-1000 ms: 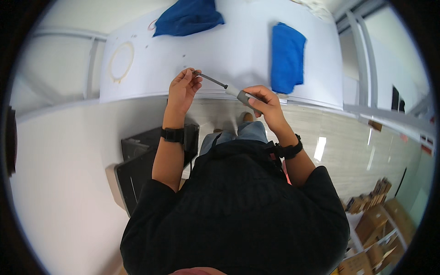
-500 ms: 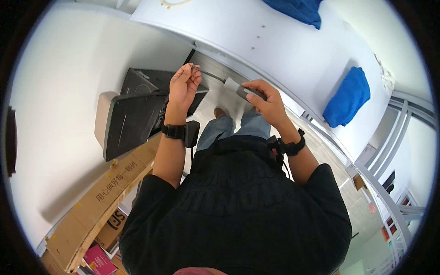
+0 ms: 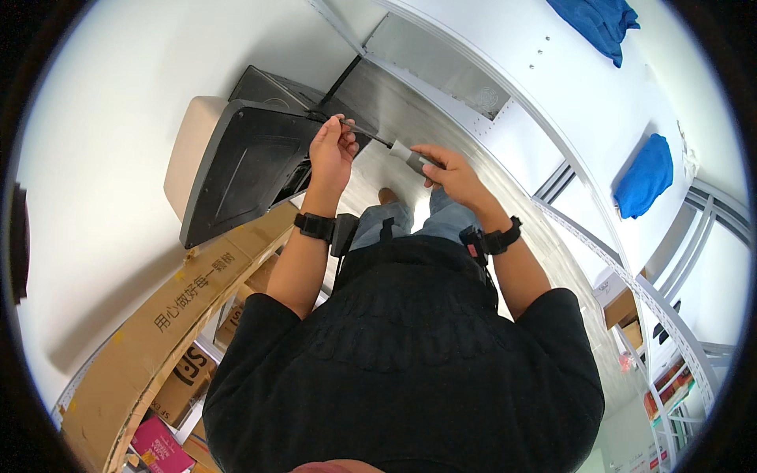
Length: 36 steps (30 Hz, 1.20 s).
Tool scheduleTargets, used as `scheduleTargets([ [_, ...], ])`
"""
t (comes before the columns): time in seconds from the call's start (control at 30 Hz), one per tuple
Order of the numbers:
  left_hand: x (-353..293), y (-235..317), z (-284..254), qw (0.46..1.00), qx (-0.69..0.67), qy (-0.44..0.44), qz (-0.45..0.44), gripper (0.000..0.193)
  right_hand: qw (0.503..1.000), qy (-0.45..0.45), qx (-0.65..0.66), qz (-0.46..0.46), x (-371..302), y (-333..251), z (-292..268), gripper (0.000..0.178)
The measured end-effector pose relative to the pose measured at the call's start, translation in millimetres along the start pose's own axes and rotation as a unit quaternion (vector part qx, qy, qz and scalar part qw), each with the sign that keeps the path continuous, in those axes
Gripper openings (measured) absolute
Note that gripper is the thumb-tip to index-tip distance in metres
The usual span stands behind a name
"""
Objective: The person wipes the interior of a black electronic device with a blue cloth. Then, using a screwdriver, they remove screws from a beige and black component and place it on a shelf. Finally, they attach a metal panel to the back of the device.
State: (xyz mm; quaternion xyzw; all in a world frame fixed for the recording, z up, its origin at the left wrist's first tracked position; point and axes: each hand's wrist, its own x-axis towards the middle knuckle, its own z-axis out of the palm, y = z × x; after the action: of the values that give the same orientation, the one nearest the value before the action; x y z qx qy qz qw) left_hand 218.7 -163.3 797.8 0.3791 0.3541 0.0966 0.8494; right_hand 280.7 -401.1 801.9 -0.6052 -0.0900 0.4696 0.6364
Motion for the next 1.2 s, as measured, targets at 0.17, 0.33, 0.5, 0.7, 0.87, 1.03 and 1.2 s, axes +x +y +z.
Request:
scheduleTargets([
  [0.17,6,-12,-33,0.999,0.043,-0.008,0.016,0.025,0.996,0.033,0.055,0.055,8,21,32,0.037],
  [0.33,29,-19,-85,0.919,0.374,-0.029,0.124,0.04,0.995,0.029,0.091,0.021,23,32,50,0.04],
  [0.5,57,11,-89,0.694,0.695,-0.067,0.176,0.068,0.996,0.039,0.08,-0.003,31,35,63,0.04],
  [0.7,67,27,-69,0.52,0.849,-0.017,0.091,0.071,0.995,0.052,0.08,-0.011,36,47,75,0.04],
  [0.87,76,24,-60,0.495,0.867,0.002,0.059,0.051,0.995,0.056,0.081,-0.012,42,47,85,0.038],
  [1.03,83,17,-67,0.481,0.874,-0.005,0.072,0.036,0.997,0.058,0.058,-0.016,52,51,89,0.038],
  [1.2,85,15,-72,0.453,0.887,-0.015,0.091,0.035,0.996,0.067,0.049,-0.011,59,55,98,0.037],
])
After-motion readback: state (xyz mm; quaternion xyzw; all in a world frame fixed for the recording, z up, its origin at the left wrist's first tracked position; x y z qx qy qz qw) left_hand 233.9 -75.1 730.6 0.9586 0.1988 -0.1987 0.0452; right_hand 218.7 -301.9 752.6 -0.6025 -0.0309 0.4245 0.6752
